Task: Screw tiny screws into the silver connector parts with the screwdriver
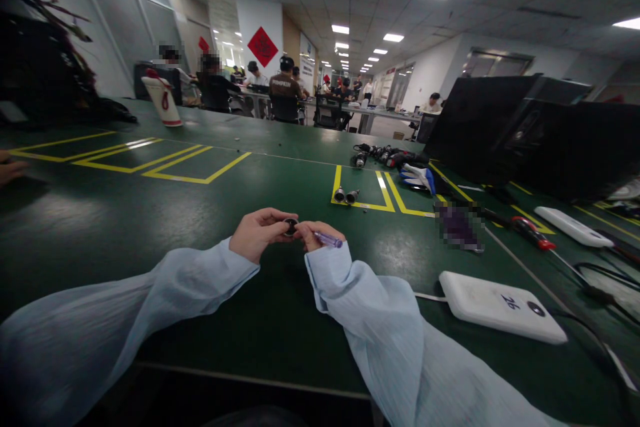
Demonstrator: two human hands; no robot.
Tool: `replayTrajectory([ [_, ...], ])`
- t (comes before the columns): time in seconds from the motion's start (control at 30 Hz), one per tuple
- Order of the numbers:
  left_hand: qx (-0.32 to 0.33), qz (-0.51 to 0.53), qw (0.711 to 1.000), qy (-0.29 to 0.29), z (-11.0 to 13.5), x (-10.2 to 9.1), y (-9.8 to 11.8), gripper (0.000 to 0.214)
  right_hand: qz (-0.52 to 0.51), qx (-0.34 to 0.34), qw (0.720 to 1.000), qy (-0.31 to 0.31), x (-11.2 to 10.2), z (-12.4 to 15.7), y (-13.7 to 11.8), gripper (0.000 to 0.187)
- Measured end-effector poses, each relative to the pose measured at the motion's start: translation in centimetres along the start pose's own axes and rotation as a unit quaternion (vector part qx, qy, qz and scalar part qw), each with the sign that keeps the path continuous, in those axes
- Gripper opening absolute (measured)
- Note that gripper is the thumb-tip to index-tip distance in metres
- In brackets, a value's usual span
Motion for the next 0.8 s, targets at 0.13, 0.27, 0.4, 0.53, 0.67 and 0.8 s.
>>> replayTrajectory([
  [0.13,0.013,-0.016,1.000,0.006,-0.02,-0.09,0.01,0.016,0.006,-0.012,1.000,-0.008,0.12,0.03,0.04,0.025],
  [0.27,0.017,-0.022,1.000,0.005,0.04,-0.10,0.02,0.014,0.008,-0.026,1.000,-0.009,-0.06,0.04,-0.13,0.023],
  [0.4,0.014,-0.024,1.000,0.003,0.12,-0.07,0.01,0.015,0.030,-0.036,0.999,-0.018,-0.18,0.09,-0.33,0.021],
  [0.53,0.013,-0.036,0.999,0.001,0.21,0.07,0.13,0.016,0.037,-0.072,0.997,-0.021,-0.04,0.18,-0.74,0.018],
  [0.67,0.012,-0.039,0.999,0.000,0.29,0.17,0.28,0.016,0.039,-0.076,0.996,-0.015,0.06,0.21,-0.89,0.017],
  [0.8,0.014,-0.040,0.999,0.002,0.30,0.14,0.18,0.013,0.044,-0.047,0.998,-0.023,0.11,0.22,-0.74,0.020],
])
Point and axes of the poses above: each hand's wrist, its own z-axis away from the middle knuckle, its own x-axis out of the palm, y = z × x, the point moved 5 cm from there along -z, towards the middle knuckle, and after that the axes turned 8 degrees about -x, right-handed, at the moved point
